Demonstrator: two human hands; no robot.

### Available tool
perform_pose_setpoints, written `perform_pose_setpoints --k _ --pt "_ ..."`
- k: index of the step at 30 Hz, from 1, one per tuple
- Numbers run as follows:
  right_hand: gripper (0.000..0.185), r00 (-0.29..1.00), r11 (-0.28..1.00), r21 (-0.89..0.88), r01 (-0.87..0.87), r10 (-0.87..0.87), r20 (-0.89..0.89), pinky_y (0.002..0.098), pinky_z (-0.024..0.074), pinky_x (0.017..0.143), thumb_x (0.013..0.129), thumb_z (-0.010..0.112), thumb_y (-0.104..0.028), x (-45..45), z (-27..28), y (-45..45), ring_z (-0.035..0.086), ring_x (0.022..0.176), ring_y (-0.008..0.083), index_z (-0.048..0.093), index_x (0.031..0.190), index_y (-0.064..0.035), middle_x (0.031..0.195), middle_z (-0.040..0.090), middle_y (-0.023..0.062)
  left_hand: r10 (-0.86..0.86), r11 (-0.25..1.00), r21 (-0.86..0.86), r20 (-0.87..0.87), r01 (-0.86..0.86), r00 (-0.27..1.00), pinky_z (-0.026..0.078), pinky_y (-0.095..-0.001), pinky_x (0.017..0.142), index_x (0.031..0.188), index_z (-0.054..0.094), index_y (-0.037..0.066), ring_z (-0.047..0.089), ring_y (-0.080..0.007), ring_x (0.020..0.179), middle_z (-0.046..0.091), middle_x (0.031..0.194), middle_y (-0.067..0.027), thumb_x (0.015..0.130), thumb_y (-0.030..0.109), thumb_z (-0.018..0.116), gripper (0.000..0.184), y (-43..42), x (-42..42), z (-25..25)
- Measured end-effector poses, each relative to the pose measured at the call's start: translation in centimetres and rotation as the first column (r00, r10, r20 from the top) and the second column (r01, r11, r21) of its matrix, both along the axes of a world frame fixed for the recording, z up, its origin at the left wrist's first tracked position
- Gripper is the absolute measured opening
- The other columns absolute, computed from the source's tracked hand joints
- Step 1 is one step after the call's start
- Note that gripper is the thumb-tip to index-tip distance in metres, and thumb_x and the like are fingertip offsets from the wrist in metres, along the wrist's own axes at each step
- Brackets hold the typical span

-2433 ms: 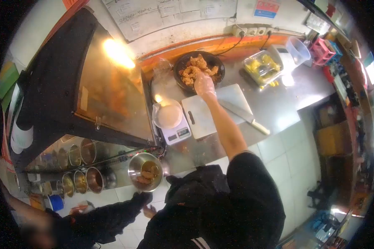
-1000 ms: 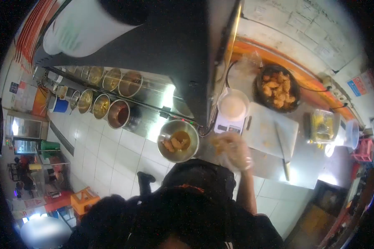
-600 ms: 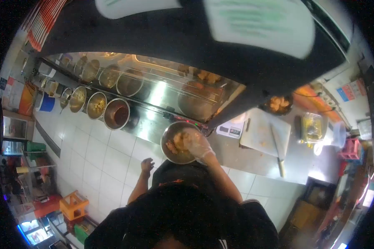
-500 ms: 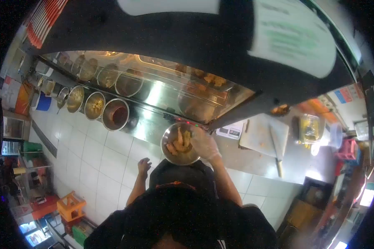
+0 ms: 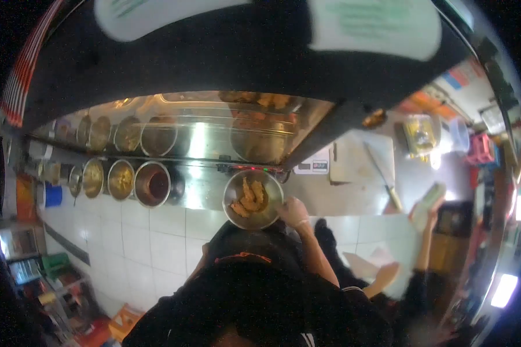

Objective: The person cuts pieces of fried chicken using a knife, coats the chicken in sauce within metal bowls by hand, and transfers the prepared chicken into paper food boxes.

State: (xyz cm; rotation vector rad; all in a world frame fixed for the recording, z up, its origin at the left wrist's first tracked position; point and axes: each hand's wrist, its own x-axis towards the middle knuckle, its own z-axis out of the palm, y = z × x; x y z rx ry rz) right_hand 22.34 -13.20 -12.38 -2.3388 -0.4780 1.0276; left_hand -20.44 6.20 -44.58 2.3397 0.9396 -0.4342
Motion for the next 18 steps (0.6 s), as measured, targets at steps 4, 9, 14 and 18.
perform_pose_setpoints --k 4,9,14,18 --pt "0.044 0.988 0.986 0.150 0.078 -0.097 0.120 0.0463 0.0536 0.081 0.085 0.072 -0.036 -1.5 -2.1 -2.6 0.069 0.093 0.0391 0.071 0.105 0.0024 0.100 0.070 0.0244 -0.052 0.998 -0.044 -0.088 0.049 0.995 0.055 -0.0502 0.072 0.087 0.073 0.010 0.071 -0.0381 0.088 0.073 0.087 -0.0171 0.090 0.040 0.054 0.036 2.5 0.5 3.0" --pt "0.035 0.978 0.937 0.302 0.175 -0.200 0.056 0.0395 0.0563 0.072 0.086 0.068 -0.023 -2.2 -3.0 -7.8 0.072 0.076 0.0252 0.069 0.110 0.0031 0.091 0.073 0.0197 -0.349 0.920 0.197 0.021 0.339 0.937 0.055 -0.0443 0.061 0.093 0.072 0.007 0.070 -0.0320 0.082 0.070 0.089 -0.0155 0.086 0.021 0.068 0.016 7.0 1.7 -0.5" --pt "0.033 0.950 0.925 0.220 0.308 -0.312 -0.021 0.0356 0.0587 0.071 0.086 0.065 -0.015 -1.6 -1.6 -10.3 0.070 0.076 0.0177 0.068 0.113 0.0027 0.086 0.072 0.0135 0.734 0.528 -0.739 0.151 -0.418 0.662 0.057 -0.0319 0.060 0.104 0.071 0.001 0.071 -0.0247 0.086 0.070 0.106 -0.0154 0.088 0.018 0.071 0.023 6.5 5.3 0.1" --pt "0.032 0.935 0.920 0.167 0.354 -0.350 -0.057 0.0356 0.0596 0.069 0.085 0.064 -0.015 1.0 1.6 -14.5 0.071 0.075 0.0187 0.069 0.113 0.0008 0.084 0.071 0.0127 -0.091 0.979 -0.116 0.487 0.167 0.869 0.058 -0.0373 0.063 0.095 0.074 0.004 0.071 -0.0230 0.082 0.071 0.093 -0.0113 0.088 0.020 0.068 0.018 7.9 6.0 -2.7"
